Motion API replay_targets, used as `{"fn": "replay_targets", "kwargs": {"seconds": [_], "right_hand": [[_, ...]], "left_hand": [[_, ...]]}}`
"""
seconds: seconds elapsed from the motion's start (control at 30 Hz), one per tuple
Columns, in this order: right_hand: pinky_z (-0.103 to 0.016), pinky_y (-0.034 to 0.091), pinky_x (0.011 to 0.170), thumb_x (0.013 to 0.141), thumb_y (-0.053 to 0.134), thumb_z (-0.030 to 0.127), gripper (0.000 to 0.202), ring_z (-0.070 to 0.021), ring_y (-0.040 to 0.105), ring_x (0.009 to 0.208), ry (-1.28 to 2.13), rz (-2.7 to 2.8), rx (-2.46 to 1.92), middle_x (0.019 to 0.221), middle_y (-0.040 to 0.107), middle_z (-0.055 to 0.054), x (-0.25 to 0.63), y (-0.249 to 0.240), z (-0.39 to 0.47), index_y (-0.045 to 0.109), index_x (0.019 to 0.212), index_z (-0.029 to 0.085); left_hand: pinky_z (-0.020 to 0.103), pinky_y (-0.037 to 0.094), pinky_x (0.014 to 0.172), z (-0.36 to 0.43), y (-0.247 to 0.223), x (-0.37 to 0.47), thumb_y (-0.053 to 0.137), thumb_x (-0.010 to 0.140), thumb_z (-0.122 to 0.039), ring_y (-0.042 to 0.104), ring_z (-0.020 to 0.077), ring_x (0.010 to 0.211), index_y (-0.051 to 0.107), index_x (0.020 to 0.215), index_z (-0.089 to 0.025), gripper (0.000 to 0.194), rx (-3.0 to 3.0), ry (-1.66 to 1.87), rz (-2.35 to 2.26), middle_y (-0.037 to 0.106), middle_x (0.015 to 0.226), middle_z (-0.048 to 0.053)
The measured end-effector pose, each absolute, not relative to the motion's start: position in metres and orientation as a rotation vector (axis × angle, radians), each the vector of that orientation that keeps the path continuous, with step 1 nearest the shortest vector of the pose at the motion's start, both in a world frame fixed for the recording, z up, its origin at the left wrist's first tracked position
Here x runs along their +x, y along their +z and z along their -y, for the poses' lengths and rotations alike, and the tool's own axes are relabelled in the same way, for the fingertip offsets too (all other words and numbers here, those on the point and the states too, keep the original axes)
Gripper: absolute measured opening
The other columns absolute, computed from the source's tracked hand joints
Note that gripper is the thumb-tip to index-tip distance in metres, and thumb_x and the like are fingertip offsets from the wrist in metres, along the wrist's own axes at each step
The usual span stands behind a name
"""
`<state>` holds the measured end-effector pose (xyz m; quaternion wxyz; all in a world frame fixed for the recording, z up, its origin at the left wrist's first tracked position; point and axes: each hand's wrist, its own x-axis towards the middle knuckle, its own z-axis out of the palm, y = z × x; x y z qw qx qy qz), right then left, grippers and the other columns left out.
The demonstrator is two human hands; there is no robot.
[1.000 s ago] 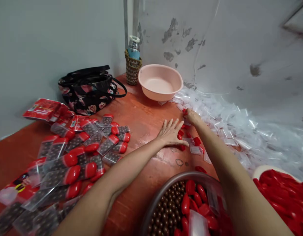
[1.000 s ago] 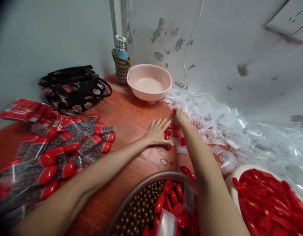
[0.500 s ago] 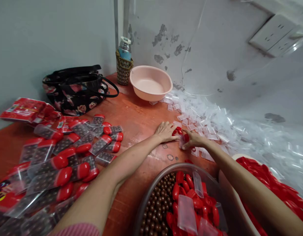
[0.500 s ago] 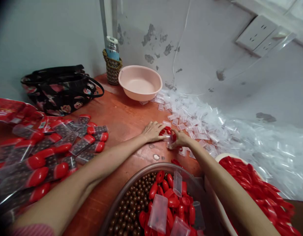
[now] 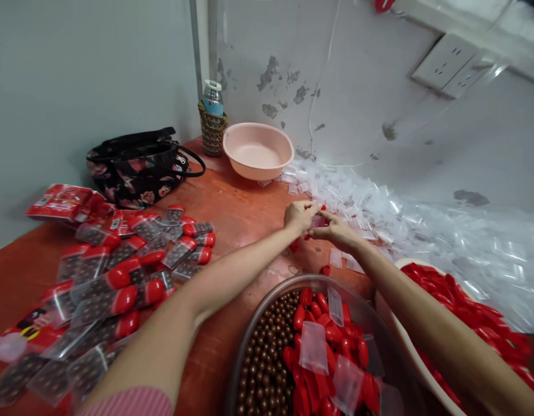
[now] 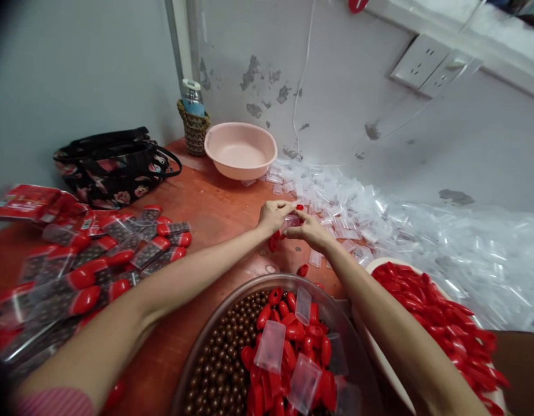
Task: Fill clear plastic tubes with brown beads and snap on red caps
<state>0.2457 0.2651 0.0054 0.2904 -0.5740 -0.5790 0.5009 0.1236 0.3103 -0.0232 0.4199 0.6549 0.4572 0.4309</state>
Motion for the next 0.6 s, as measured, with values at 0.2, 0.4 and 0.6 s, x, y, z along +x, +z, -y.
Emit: {"fn": "replay_targets", "kwargs": {"seconds": [0.2, 0.4, 0.6], "right_hand": [[-0.035, 0.05, 0.074, 0.064, 0.069, 0.029, 0.06, -0.0207, 0.062, 0.081, 1.269, 1.7, -1.665, 0.093, 0.064, -0.007, 0.229, 0.078, -0.164, 0.049, 0.12, 0.018], [-0.041, 0.046, 0.086, 0.067, 0.066, 0.043, 0.067, -0.0268, 0.055, 0.103, 1.425, 1.892, -1.804, 0.116, 0.058, -0.008, 0.26, 0.077, -0.106, 0.044, 0.127, 0.023], [-0.04, 0.047, 0.083, 0.079, 0.052, 0.039, 0.041, -0.0243, 0.061, 0.091, 0.86, 2.043, -2.048, 0.103, 0.064, -0.012, 0.305, 0.034, -0.143, 0.056, 0.113, 0.015]], "left_hand": [[0.024, 0.046, 0.076, -0.213, 0.028, 0.098, 0.046, 0.082, -0.037, 0.06, 0.0141, 0.083, 0.066, 0.08, -0.015, 0.03, 1.426, 1.208, -0.784, 0.067, 0.087, 0.004], [0.032, 0.048, 0.075, -0.16, 0.023, 0.06, 0.043, 0.081, -0.05, 0.062, 0.0204, 0.09, 0.054, 0.117, -0.023, 0.046, 1.736, 0.571, -0.633, 0.065, 0.105, 0.006], [0.033, 0.044, 0.085, -0.221, 0.022, 0.059, 0.033, 0.089, -0.04, 0.059, 0.0183, 0.098, 0.034, 0.132, -0.031, 0.044, 2.226, 0.752, -0.744, 0.061, 0.114, 0.003]]}}
